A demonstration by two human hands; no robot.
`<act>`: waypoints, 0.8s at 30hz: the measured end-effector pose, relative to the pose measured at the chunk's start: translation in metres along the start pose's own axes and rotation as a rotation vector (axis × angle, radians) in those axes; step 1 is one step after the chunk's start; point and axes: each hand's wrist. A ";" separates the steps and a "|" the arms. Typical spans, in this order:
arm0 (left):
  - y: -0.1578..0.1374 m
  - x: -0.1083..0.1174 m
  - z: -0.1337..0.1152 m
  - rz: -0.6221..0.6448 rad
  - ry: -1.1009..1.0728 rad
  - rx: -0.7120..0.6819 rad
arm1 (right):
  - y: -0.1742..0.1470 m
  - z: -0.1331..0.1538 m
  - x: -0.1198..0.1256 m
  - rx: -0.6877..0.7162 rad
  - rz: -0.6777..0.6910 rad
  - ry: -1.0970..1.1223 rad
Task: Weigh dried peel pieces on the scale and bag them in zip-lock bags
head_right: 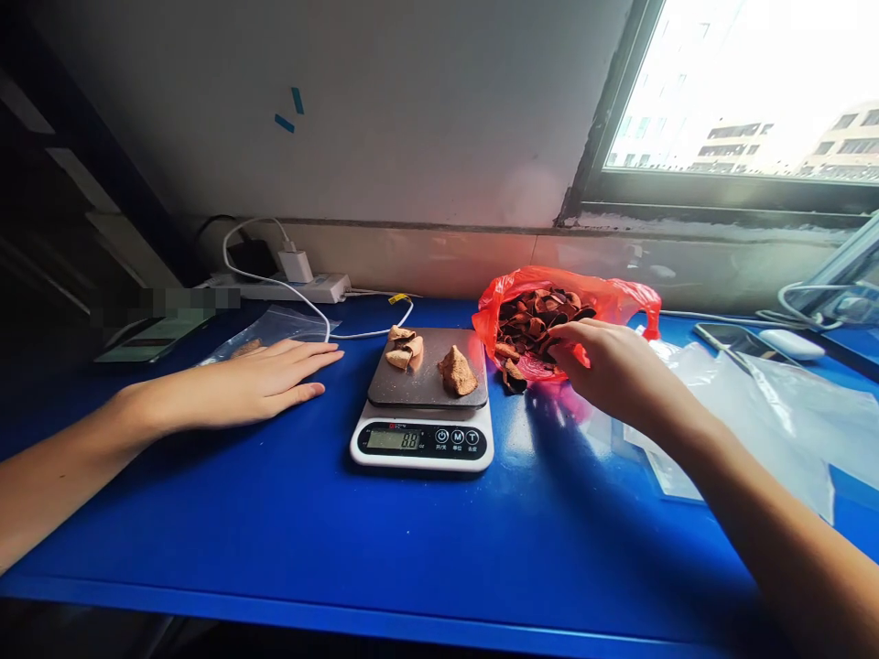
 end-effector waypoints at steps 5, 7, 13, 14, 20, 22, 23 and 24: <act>0.002 -0.002 0.002 0.003 -0.028 0.025 | 0.006 0.019 -0.026 0.092 0.100 -0.078; 0.003 -0.003 0.004 -0.001 -0.043 0.027 | 0.008 0.026 -0.041 0.102 0.166 -0.082; 0.004 -0.003 0.005 -0.009 -0.036 0.023 | 0.012 0.028 -0.049 0.062 0.261 -0.088; 0.003 -0.003 0.004 -0.002 -0.028 0.026 | 0.012 0.027 -0.048 0.060 0.261 -0.090; 0.001 0.002 -0.002 0.055 0.013 0.056 | 0.013 0.026 -0.045 0.085 0.291 -0.150; 0.001 0.001 -0.002 0.057 0.006 0.057 | 0.014 0.026 -0.045 0.091 0.305 -0.149; 0.001 0.001 -0.001 0.053 0.000 0.056 | 0.014 0.026 -0.045 0.090 0.300 -0.129; 0.002 0.000 0.000 0.047 -0.006 0.055 | 0.014 0.025 -0.045 0.087 0.288 -0.101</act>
Point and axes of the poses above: each hand's wrist, its own y-axis towards the middle knuckle, its own x-axis out of the back of the hand, z = x × y, and after that the axes turned 5 degrees about z, right-handed
